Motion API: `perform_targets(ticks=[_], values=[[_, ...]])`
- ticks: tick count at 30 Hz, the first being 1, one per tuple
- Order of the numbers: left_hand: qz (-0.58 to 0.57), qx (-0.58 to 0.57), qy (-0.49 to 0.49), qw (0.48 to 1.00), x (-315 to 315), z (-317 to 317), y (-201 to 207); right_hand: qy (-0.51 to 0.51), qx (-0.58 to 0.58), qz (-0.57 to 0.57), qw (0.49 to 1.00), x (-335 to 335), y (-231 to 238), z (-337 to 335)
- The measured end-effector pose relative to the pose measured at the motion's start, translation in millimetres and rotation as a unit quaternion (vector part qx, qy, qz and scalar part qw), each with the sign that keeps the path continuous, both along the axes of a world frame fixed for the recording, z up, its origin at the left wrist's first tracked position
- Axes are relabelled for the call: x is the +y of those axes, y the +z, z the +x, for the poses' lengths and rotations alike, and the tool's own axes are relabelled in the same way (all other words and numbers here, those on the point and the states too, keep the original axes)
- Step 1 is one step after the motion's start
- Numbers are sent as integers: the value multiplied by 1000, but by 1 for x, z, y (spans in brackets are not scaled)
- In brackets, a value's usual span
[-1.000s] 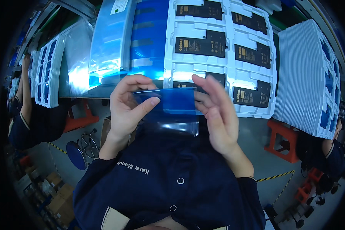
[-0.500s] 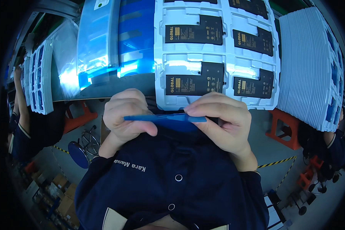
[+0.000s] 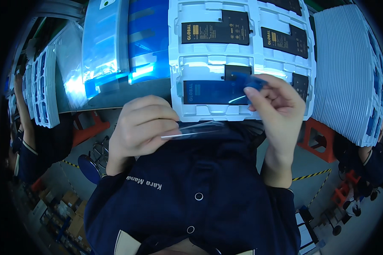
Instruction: The person repeatedly picks up small blue rectangular electronic components from a white plastic tray and places them into clear plastic bags. The person then places the filled bags into a blue plastic bin. The process is repeated continuously throughout the video.
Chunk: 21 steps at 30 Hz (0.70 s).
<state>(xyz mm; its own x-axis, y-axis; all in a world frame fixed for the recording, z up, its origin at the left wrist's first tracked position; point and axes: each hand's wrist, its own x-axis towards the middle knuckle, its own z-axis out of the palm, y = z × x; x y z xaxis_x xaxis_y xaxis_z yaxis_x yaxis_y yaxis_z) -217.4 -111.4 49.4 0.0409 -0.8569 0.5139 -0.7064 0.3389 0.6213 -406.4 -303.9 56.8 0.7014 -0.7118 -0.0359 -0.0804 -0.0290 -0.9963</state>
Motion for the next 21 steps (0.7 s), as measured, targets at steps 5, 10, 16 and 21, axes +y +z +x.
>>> perform_targets(ticks=[5, 10, 16, 21], values=[[41, -2, 27, 999, 1, -3, 1, -33, 31, 3, 999, 9, 8, 13], [48, 9, 24, 999, 1, -5, -2, -22, 37, -11, 999, 11, 7, 12], [48, 21, 22, 998, -2, -6, -4, -20, 33, -6, 999, 11, 4, 12], [66, 13, 22, 997, -3, -7, -3, -23, 40, -3, 999, 12, 6, 13]])
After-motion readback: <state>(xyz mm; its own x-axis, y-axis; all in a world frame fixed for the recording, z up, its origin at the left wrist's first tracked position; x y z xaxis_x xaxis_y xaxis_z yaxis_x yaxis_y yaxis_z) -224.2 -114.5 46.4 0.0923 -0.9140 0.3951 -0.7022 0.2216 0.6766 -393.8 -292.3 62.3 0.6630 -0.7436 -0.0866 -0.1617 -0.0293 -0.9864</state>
